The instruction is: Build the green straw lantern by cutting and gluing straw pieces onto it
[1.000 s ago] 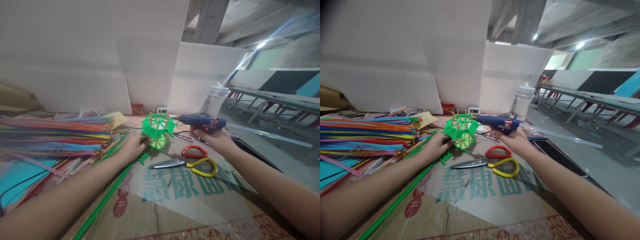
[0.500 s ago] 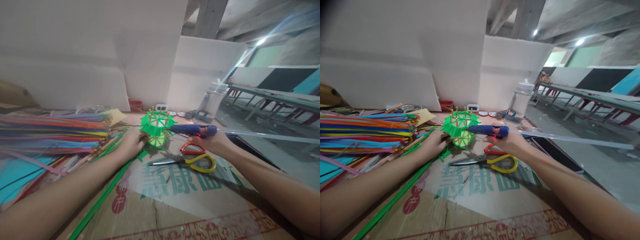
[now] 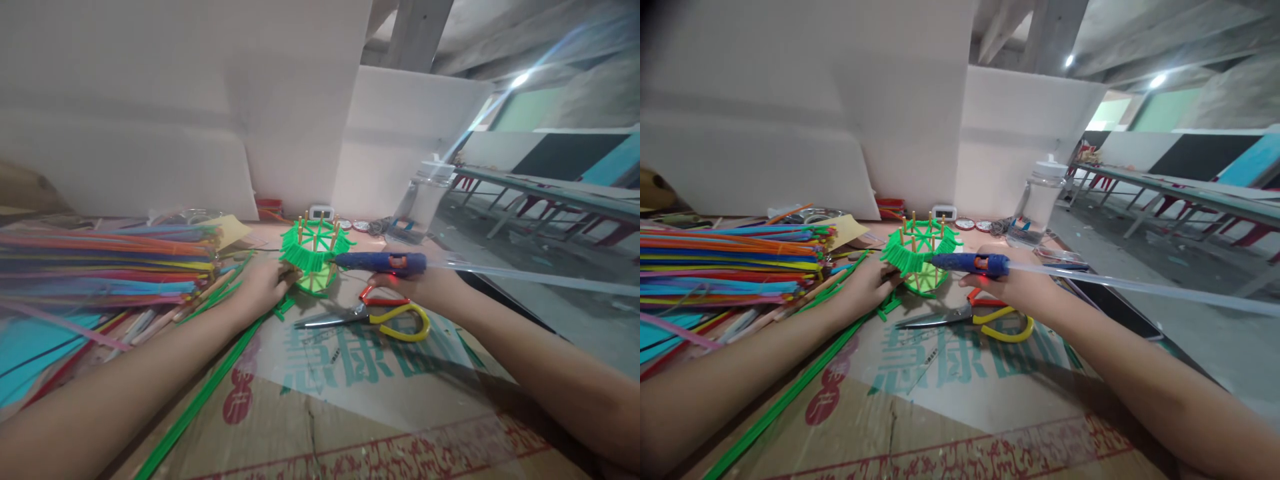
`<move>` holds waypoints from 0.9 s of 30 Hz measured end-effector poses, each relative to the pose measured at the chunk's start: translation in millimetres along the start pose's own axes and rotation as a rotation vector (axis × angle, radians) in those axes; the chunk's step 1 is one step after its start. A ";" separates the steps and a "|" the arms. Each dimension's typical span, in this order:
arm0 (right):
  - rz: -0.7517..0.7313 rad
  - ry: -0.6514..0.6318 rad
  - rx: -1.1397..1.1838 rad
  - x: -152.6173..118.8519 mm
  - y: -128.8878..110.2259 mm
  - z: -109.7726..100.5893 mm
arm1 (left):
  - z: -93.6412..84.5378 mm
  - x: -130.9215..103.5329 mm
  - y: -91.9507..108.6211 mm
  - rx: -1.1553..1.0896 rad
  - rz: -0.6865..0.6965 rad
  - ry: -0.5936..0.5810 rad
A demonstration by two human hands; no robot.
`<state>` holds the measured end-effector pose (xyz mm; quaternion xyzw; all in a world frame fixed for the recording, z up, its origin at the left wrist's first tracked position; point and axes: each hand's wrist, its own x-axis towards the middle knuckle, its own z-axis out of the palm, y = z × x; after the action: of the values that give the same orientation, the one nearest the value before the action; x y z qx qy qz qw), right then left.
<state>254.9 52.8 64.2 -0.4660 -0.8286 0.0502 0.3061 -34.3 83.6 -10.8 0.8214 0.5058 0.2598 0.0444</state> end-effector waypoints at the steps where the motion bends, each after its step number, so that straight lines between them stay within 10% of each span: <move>1: -0.003 0.008 -0.011 -0.3 -0.2 0.0 | -0.5 -0.1 0.7 0.004 0.001 -0.003; 27: 0.038 0.052 -0.084 -2.2 4.7 3.6 | 3.6 -1.1 -3.0 0.040 0.006 0.022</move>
<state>257.2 54.4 58.5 -0.4953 -0.8127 0.0091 0.3067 -35.5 84.8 -15.4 0.8209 0.5087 0.2587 0.0213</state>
